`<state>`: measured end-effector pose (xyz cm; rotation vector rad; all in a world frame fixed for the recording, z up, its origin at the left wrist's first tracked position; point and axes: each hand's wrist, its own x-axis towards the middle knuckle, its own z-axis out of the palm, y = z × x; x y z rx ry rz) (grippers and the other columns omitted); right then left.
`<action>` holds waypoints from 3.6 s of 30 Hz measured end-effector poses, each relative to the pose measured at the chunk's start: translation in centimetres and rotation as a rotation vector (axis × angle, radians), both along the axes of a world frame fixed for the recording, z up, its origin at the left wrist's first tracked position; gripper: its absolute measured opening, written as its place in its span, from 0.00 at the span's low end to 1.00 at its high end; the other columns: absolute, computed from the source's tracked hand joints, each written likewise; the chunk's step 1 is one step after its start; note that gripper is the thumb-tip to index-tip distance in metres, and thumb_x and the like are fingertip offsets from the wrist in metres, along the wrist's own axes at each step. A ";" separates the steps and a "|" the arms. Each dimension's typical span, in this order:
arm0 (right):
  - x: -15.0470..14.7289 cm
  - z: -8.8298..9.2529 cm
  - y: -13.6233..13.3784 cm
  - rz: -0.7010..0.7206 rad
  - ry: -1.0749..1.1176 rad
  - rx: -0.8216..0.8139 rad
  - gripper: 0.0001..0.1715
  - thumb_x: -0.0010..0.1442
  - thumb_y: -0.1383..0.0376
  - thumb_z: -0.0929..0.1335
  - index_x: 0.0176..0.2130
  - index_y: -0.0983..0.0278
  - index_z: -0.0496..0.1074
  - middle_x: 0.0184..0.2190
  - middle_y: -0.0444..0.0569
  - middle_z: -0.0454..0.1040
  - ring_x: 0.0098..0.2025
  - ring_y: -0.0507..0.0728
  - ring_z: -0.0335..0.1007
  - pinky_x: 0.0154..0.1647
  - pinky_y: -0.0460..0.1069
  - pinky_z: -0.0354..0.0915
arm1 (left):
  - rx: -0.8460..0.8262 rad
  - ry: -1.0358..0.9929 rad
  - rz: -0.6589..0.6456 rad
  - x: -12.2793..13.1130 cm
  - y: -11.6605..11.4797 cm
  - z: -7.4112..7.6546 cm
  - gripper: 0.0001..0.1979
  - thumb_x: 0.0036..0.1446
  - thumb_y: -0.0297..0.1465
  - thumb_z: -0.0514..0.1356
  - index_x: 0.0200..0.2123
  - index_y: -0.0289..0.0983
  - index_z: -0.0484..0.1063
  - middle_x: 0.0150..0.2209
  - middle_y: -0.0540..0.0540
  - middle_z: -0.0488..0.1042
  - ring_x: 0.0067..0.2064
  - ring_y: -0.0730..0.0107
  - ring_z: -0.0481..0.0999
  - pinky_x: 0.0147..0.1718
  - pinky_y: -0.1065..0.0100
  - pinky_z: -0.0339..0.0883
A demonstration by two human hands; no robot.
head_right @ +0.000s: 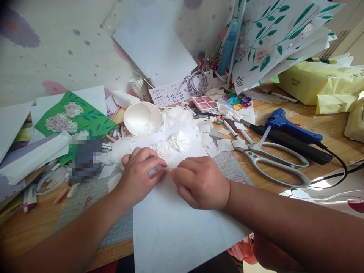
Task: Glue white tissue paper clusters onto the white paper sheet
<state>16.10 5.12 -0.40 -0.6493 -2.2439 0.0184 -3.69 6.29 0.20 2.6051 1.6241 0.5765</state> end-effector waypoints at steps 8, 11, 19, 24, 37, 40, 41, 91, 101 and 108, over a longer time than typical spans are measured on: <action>0.4 0.1 0.6 -0.103 0.170 -0.201 0.07 0.59 0.72 0.62 0.35 0.66 0.69 0.25 0.47 0.73 0.26 0.50 0.67 0.27 0.45 0.63 | -0.007 0.002 -0.041 -0.1 0.0 0.3 0.09 0.52 0.25 0.59 0.25 0.44 0.74 0.32 0.51 0.69 0.38 0.68 0.64 0.35 0.59 0.44; 0.3 0.0 0.7 -0.084 0.161 -0.217 0.07 0.58 0.72 0.62 0.33 0.66 0.69 0.23 0.47 0.72 0.24 0.49 0.66 0.25 0.44 0.62 | -0.010 -0.005 -0.037 -0.1 -0.1 0.4 0.09 0.51 0.24 0.59 0.24 0.44 0.74 0.32 0.51 0.69 0.38 0.67 0.64 0.35 0.59 0.44; 0.6 0.4 0.5 -0.002 0.201 -0.210 0.07 0.58 0.73 0.61 0.33 0.66 0.68 0.23 0.46 0.71 0.24 0.49 0.65 0.25 0.44 0.61 | -0.028 -0.059 -0.056 0.1 -0.2 0.4 0.11 0.48 0.26 0.61 0.36 0.45 0.72 0.37 0.50 0.69 0.42 0.64 0.66 0.37 0.60 0.46; 0.4 0.0 0.6 -0.174 0.268 -0.223 0.06 0.57 0.72 0.63 0.32 0.66 0.69 0.23 0.45 0.71 0.24 0.48 0.65 0.25 0.44 0.61 | 0.005 -0.034 -0.078 0.0 0.2 0.1 0.09 0.51 0.25 0.60 0.32 0.47 0.74 0.34 0.51 0.68 0.40 0.66 0.65 0.36 0.60 0.45; 0.2 0.1 0.8 -0.049 0.160 -0.239 0.08 0.59 0.72 0.61 0.34 0.65 0.69 0.24 0.46 0.70 0.25 0.50 0.65 0.26 0.45 0.62 | 0.045 0.043 -0.125 -0.7 0.4 0.3 0.12 0.50 0.21 0.58 0.26 0.44 0.74 0.35 0.51 0.70 0.40 0.67 0.64 0.36 0.59 0.44; 0.1 -0.2 0.9 -0.125 0.158 -0.285 0.07 0.59 0.71 0.62 0.33 0.64 0.69 0.24 0.45 0.71 0.25 0.50 0.65 0.27 0.44 0.62 | 0.054 0.046 -0.132 -0.8 0.4 0.3 0.11 0.50 0.21 0.58 0.25 0.44 0.74 0.35 0.51 0.70 0.40 0.67 0.64 0.36 0.59 0.44; 0.1 -0.3 0.9 -0.148 0.165 -0.296 0.07 0.59 0.71 0.62 0.33 0.64 0.69 0.23 0.45 0.71 0.25 0.49 0.65 0.27 0.44 0.62 | 0.055 0.048 -0.135 -0.8 0.5 0.2 0.11 0.50 0.21 0.58 0.25 0.44 0.74 0.35 0.51 0.70 0.40 0.67 0.63 0.36 0.59 0.44; 0.6 0.1 0.5 0.054 0.096 -0.226 0.10 0.58 0.73 0.62 0.39 0.62 0.68 0.25 0.47 0.71 0.26 0.52 0.68 0.24 0.46 0.64 | -0.196 0.175 0.093 -9.6 3.2 2.9 0.12 0.45 0.25 0.57 0.30 0.44 0.77 0.36 0.49 0.73 0.45 0.59 0.68 0.41 0.60 0.52; 0.4 0.4 0.7 0.088 0.114 -0.237 0.10 0.58 0.73 0.61 0.38 0.63 0.68 0.24 0.47 0.70 0.25 0.51 0.66 0.25 0.45 0.63 | -0.304 -0.275 0.023 -6.6 1.7 4.5 0.03 0.51 0.29 0.58 0.26 0.38 0.71 0.28 0.51 0.73 0.33 0.69 0.70 0.36 0.67 0.61; 0.3 0.2 0.9 0.080 0.128 -0.251 0.09 0.58 0.72 0.61 0.34 0.66 0.69 0.23 0.47 0.69 0.24 0.50 0.63 0.25 0.45 0.60 | -0.567 -0.687 0.006 -0.9 0.8 1.9 0.06 0.54 0.33 0.58 0.29 0.38 0.71 0.27 0.52 0.72 0.30 0.73 0.69 0.31 0.71 0.63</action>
